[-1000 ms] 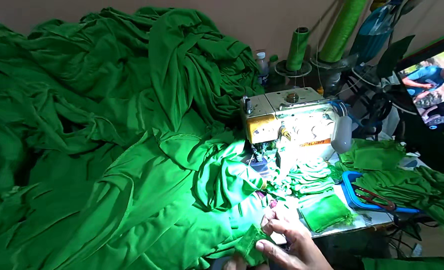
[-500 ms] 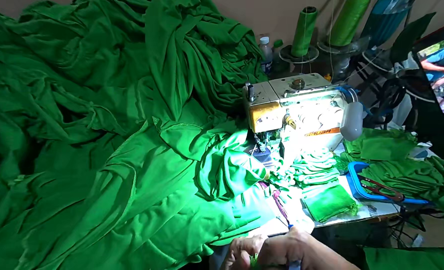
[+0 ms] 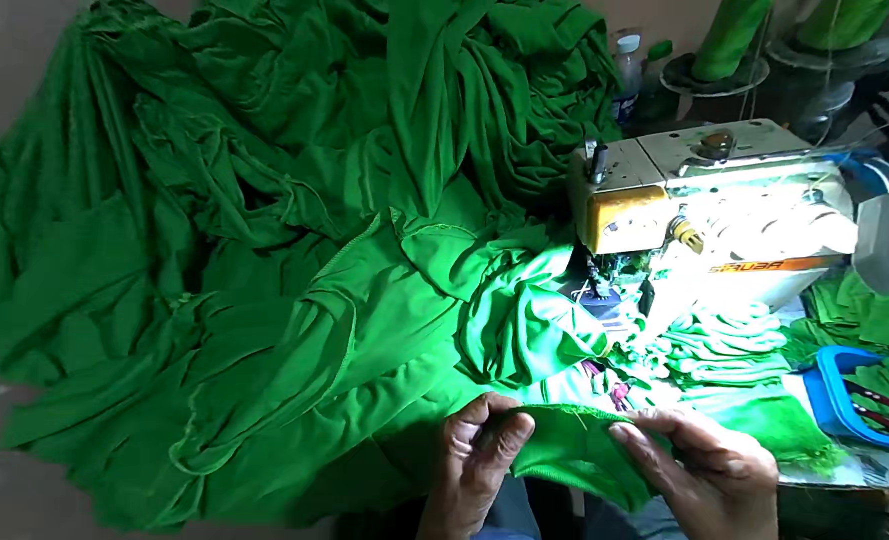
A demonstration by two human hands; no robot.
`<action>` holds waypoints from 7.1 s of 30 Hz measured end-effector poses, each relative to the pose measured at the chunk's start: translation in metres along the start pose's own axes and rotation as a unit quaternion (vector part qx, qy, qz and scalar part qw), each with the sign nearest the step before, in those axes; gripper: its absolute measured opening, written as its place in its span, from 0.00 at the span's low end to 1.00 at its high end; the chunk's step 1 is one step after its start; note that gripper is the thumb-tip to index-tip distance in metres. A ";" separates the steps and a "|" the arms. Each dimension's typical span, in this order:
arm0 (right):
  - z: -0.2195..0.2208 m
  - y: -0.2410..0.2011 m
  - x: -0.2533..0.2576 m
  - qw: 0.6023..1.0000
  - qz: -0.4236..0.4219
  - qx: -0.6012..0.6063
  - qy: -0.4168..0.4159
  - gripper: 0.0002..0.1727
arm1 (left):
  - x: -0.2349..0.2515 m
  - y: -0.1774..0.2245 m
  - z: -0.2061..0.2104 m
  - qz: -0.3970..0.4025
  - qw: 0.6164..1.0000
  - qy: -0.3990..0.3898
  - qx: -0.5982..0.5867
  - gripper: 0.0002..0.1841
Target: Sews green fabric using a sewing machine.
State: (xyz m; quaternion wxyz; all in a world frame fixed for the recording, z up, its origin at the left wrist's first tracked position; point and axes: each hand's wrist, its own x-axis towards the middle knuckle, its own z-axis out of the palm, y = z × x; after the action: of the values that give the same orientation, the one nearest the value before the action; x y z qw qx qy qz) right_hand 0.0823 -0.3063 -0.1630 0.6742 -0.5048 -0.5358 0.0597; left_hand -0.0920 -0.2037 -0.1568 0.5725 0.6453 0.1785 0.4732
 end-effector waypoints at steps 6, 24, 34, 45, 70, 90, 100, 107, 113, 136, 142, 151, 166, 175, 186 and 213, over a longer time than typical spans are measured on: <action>0.021 0.014 0.012 0.998 -0.001 0.000 0.067 0.05 | 0.038 0.005 0.004 0.112 0.966 0.018 0.231 0.08; 0.048 0.036 0.051 0.978 0.194 -0.032 0.062 0.19 | 0.115 -0.026 0.016 0.205 0.902 0.049 0.377 0.04; 0.033 0.041 0.044 0.982 0.145 -0.092 0.076 0.11 | 0.119 -0.032 0.020 0.206 0.930 0.060 0.299 0.14; 0.000 0.040 0.024 0.978 0.194 -0.019 0.081 0.09 | 0.156 -0.001 0.064 -0.134 0.874 -0.140 0.445 0.09; -0.029 0.038 0.093 0.919 0.303 -0.193 -0.162 0.16 | 0.143 -0.028 0.034 0.247 0.849 -0.104 0.456 0.13; -0.043 0.034 0.065 0.883 0.343 0.288 -0.142 0.10 | 0.149 -0.036 0.033 0.110 0.890 -0.188 0.401 0.13; -0.049 0.047 0.075 0.879 0.278 0.388 0.012 0.05 | 0.158 -0.007 0.033 0.044 0.827 -0.271 0.490 0.20; -0.039 0.048 0.084 0.900 0.263 0.347 -0.017 0.08 | 0.148 -0.001 0.040 0.157 0.863 -0.255 0.407 0.05; -0.038 0.048 0.085 0.913 0.248 0.323 -0.030 0.07 | 0.140 0.017 0.046 0.142 0.800 -0.206 0.546 0.10; -0.019 0.045 0.102 0.953 -0.003 0.033 -0.300 0.12 | 0.135 0.010 0.045 0.348 0.855 -0.213 0.321 0.05; -0.023 0.019 0.070 0.973 0.040 0.038 -0.225 0.12 | 0.134 0.007 0.047 0.268 0.863 -0.292 0.313 0.27; 0.001 0.042 0.025 0.990 0.117 0.049 -0.062 0.09 | 0.120 -0.026 0.022 0.247 0.868 -0.194 0.384 0.34; 0.001 0.045 0.045 0.976 0.167 0.130 -0.055 0.04 | 0.107 -0.026 0.026 0.212 0.895 -0.058 0.389 0.17; 0.000 0.045 0.050 0.986 0.122 0.098 -0.049 0.01 | 0.101 -0.021 0.046 0.198 0.870 -0.067 0.447 0.13; 0.014 0.045 0.016 0.997 0.062 0.017 0.033 0.07 | 0.069 -0.046 0.052 0.247 0.832 0.075 0.492 0.11; -0.006 0.038 0.011 0.929 0.009 -0.362 -0.078 0.21 | 0.019 0.054 0.050 -0.075 0.779 -0.283 0.555 0.15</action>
State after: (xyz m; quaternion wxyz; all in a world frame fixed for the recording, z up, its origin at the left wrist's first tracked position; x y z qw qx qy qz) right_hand 0.1091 -0.2851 -0.1837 0.4011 -0.7132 -0.5671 -0.0937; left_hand -0.0586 -0.2332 -0.0950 0.1737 0.9409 0.2875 0.0440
